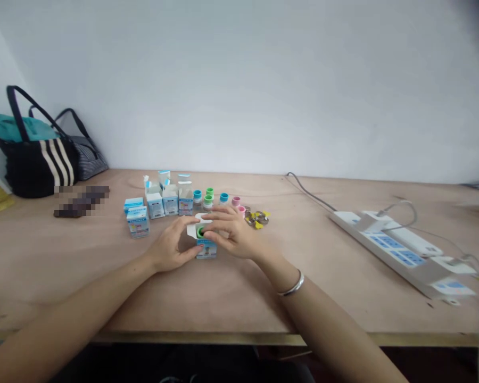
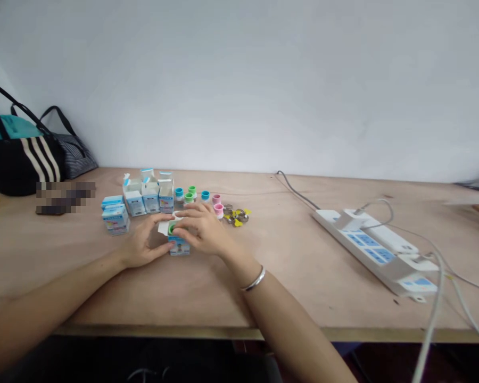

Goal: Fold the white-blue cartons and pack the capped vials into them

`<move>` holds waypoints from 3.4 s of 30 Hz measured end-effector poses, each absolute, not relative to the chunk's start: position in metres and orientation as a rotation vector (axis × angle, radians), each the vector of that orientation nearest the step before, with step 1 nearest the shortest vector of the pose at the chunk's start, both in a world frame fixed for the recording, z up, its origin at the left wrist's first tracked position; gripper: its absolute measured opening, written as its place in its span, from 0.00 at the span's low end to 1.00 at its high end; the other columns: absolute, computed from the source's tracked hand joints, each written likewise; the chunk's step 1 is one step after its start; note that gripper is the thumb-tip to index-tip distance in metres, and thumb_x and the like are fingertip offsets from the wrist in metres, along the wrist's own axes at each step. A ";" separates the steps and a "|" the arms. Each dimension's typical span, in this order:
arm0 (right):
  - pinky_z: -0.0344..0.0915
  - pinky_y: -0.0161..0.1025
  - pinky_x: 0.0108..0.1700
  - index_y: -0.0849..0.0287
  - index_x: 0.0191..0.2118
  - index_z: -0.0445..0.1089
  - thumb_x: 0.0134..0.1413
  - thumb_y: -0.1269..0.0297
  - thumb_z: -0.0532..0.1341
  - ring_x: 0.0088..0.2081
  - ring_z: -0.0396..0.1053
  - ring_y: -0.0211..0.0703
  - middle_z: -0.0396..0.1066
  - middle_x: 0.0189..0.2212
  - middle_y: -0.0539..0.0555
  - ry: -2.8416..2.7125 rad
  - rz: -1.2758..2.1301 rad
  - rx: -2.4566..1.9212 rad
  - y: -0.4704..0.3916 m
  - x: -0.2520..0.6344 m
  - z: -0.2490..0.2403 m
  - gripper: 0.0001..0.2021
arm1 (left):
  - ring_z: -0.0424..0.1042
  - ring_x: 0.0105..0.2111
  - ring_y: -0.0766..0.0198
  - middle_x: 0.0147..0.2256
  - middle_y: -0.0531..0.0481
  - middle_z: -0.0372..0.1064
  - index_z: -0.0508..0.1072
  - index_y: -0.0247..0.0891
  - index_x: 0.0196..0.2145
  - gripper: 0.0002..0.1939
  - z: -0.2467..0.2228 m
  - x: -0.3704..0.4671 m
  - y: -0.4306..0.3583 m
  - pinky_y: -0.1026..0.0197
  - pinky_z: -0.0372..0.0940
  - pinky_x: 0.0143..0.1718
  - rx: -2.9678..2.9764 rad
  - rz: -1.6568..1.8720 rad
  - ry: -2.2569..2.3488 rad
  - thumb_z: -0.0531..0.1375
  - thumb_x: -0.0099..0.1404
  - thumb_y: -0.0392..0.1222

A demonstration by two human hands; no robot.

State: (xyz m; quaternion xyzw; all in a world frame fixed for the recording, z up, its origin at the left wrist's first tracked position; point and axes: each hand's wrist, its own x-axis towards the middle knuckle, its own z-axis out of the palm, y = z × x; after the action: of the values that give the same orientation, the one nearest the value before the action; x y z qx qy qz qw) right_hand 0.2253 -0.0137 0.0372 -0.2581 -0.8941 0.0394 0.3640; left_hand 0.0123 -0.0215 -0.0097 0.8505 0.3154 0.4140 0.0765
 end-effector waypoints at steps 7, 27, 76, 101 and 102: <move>0.63 0.40 0.36 0.58 0.29 0.72 0.54 0.60 0.56 0.32 0.70 0.45 0.73 0.28 0.56 -1.921 -0.102 -1.535 0.006 0.266 0.048 0.11 | 0.65 0.52 0.54 0.51 0.44 0.64 0.60 0.42 0.52 0.25 -0.009 0.011 -0.019 0.49 0.61 0.53 2.611 1.204 0.880 0.61 0.58 0.40; 0.64 0.39 0.34 0.57 0.29 0.68 0.49 0.59 0.61 0.33 0.66 0.42 0.67 0.31 0.54 -1.669 0.056 -1.083 0.002 0.267 0.052 0.07 | 0.65 0.52 0.54 0.51 0.43 0.65 0.62 0.42 0.51 0.24 -0.010 0.010 -0.016 0.49 0.62 0.54 2.601 1.199 0.861 0.61 0.57 0.41; 0.62 0.46 0.46 0.58 0.23 0.73 0.45 0.66 0.65 0.42 0.67 0.46 0.68 0.36 0.54 -1.932 0.364 -1.029 -0.016 0.202 0.020 0.04 | 0.68 0.49 0.54 0.52 0.44 0.64 0.56 0.41 0.56 0.31 -0.012 0.010 -0.018 0.52 0.64 0.49 2.557 1.146 0.904 0.61 0.57 0.42; 0.65 0.39 0.40 0.57 0.43 0.69 0.43 0.61 0.67 0.35 0.68 0.38 0.71 0.34 0.51 -1.661 1.248 -0.818 -0.008 0.222 0.020 0.18 | 0.61 0.54 0.52 0.52 0.43 0.56 0.66 0.42 0.42 0.17 -0.012 0.014 -0.023 0.49 0.62 0.52 2.637 1.285 0.936 0.63 0.56 0.44; 0.65 0.39 0.39 0.56 0.42 0.69 0.43 0.60 0.67 0.35 0.68 0.38 0.71 0.35 0.50 -1.661 1.224 -0.788 -0.009 0.222 0.021 0.17 | 0.60 0.55 0.52 0.52 0.43 0.56 0.67 0.41 0.42 0.15 -0.012 0.015 -0.023 0.49 0.61 0.53 2.632 1.302 0.936 0.63 0.56 0.43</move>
State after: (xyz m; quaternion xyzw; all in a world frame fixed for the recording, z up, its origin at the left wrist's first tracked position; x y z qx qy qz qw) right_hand 0.2221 -0.0094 0.0212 -0.3188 -0.6718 0.4951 0.4495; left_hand 0.0148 -0.0231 -0.0121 0.8536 0.3035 0.4224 0.0299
